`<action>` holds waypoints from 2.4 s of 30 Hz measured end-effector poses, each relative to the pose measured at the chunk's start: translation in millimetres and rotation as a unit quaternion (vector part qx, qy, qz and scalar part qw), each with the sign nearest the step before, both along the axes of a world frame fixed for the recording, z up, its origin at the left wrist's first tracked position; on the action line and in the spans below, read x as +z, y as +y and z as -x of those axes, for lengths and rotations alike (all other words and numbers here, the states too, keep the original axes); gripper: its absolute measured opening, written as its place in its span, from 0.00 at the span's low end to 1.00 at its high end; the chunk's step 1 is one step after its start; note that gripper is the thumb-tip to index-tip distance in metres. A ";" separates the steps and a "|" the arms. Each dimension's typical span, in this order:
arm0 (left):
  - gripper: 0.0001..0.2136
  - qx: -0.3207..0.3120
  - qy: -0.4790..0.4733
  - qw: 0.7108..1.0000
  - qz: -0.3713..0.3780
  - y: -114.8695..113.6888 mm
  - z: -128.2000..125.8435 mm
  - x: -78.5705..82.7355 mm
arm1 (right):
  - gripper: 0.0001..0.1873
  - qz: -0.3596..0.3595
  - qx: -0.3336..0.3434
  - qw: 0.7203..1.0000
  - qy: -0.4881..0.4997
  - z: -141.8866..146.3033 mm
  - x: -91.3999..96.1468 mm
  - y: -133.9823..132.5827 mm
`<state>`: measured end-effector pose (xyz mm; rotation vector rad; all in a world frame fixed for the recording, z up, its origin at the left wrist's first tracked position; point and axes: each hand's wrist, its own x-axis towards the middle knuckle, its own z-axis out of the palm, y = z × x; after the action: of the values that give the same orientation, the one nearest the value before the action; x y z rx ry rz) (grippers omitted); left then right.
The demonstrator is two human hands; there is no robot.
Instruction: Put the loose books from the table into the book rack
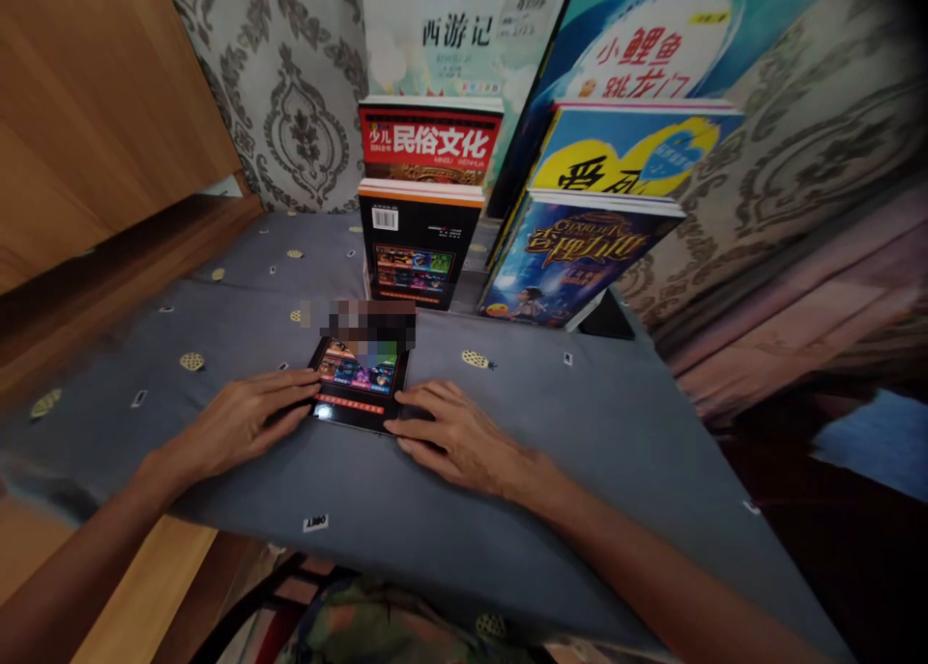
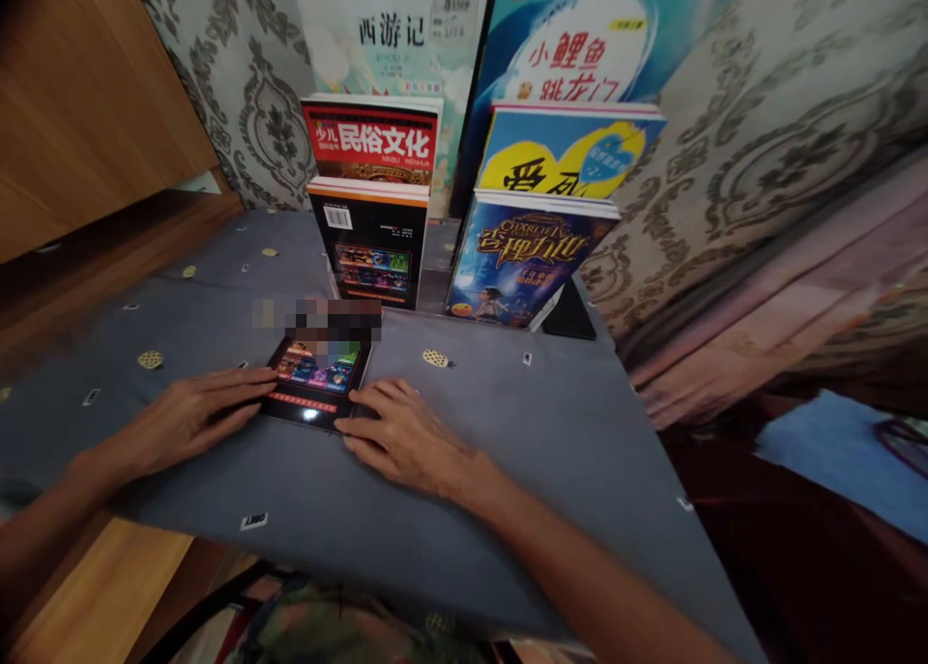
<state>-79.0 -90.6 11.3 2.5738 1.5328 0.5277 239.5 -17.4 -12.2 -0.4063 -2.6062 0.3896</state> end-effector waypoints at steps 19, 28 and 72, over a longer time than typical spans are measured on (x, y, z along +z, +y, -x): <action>0.20 0.082 0.024 0.994 -0.066 138.0 -6.9 -27.3 | 0.17 0.051 -0.074 0.995 -0.033 28.7 7.1 28.0; 0.18 0.088 -0.010 0.992 -0.084 134.8 -8.2 -37.2 | 0.26 0.057 -0.273 0.951 -0.134 58.4 11.9 62.1; 0.17 0.163 -0.005 0.981 -0.108 114.5 -34.8 -44.2 | 0.36 0.059 -0.262 0.955 -0.129 28.0 7.1 -2.1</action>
<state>-44.1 23.9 -32.9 2.4682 2.0115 0.7780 211.5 -19.4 -5.1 -1.2266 -2.5859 0.3226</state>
